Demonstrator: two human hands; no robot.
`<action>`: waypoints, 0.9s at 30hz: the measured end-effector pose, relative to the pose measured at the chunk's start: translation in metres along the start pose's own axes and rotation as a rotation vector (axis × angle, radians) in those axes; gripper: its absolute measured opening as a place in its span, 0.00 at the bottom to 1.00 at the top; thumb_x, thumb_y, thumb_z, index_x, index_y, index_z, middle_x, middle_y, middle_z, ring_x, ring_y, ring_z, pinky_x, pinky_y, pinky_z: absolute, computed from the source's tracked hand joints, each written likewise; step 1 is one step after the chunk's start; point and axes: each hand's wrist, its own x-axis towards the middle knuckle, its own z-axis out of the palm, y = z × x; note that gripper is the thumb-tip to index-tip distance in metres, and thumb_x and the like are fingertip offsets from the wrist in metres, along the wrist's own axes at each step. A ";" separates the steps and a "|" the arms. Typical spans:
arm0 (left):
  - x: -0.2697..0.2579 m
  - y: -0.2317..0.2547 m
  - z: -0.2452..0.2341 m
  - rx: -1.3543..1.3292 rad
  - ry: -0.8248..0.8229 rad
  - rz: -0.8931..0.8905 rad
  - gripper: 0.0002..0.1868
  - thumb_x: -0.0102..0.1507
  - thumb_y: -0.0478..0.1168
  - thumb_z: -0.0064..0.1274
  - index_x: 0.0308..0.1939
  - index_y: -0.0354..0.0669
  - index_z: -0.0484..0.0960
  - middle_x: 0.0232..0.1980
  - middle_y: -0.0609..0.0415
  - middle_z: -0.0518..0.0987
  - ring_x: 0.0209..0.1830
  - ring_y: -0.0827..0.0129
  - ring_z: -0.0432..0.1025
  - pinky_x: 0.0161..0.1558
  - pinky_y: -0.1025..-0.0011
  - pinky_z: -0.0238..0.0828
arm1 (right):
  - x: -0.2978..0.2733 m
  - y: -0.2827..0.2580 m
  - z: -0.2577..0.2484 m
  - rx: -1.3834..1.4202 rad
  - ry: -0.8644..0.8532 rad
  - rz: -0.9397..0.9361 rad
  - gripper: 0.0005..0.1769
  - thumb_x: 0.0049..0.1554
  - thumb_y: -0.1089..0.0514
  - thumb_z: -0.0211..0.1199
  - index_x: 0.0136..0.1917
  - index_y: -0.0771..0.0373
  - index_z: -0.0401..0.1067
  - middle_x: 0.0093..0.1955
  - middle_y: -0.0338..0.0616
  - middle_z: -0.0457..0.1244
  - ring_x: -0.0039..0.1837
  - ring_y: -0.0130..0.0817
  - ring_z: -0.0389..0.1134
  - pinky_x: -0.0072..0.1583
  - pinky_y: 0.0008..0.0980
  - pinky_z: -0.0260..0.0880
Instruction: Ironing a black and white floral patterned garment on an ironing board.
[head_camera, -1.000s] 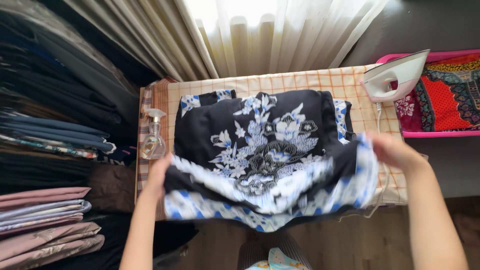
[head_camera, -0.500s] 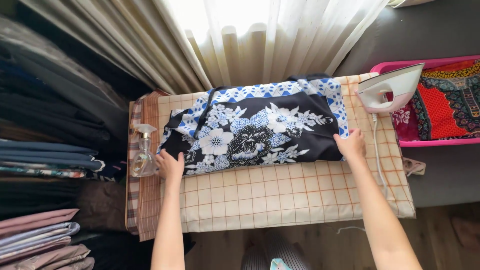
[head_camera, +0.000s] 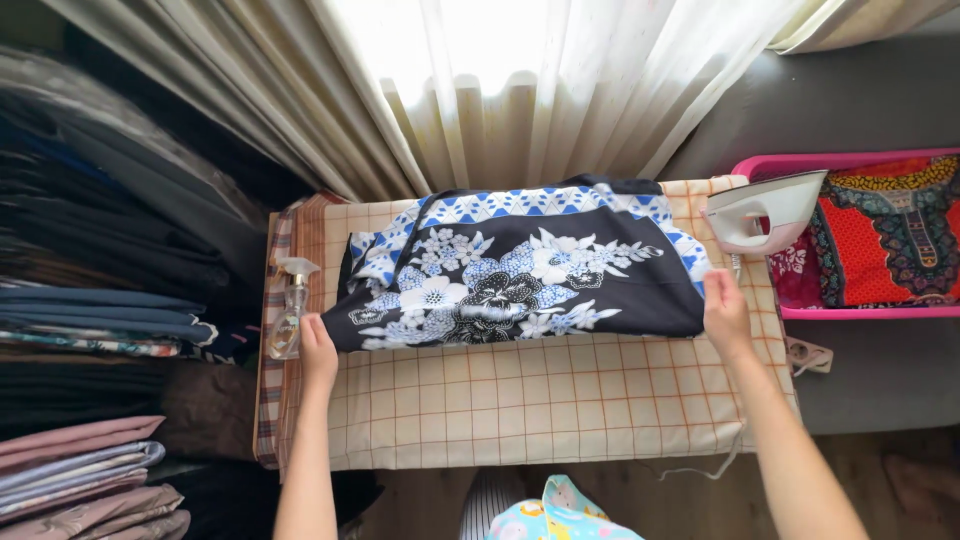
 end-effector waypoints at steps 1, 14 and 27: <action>0.006 0.001 0.000 -0.156 -0.043 -0.046 0.18 0.78 0.50 0.40 0.52 0.39 0.75 0.45 0.52 0.77 0.47 0.62 0.71 0.51 0.65 0.67 | 0.009 -0.002 -0.003 0.067 -0.136 -0.093 0.25 0.73 0.36 0.54 0.62 0.60 0.72 0.54 0.30 0.68 0.56 0.17 0.65 0.58 0.23 0.64; 0.147 0.138 -0.127 0.279 -1.293 -0.551 0.16 0.56 0.43 0.73 0.39 0.34 0.89 0.28 0.57 0.77 0.21 0.76 0.66 0.25 0.72 0.61 | 0.089 -0.161 -0.088 -0.780 -0.984 0.412 0.22 0.43 0.54 0.80 0.50 0.62 0.80 0.35 0.39 0.69 0.37 0.29 0.66 0.40 0.33 0.71; 0.342 0.260 -0.037 -1.006 -0.340 -0.282 0.19 0.71 0.48 0.46 0.60 0.42 0.76 0.53 0.53 0.83 0.52 0.62 0.79 0.56 0.59 0.77 | 0.252 -0.273 -0.058 0.364 -0.203 0.146 0.04 0.67 0.58 0.62 0.56 0.54 0.71 0.53 0.31 0.66 0.52 0.26 0.68 0.51 0.38 0.67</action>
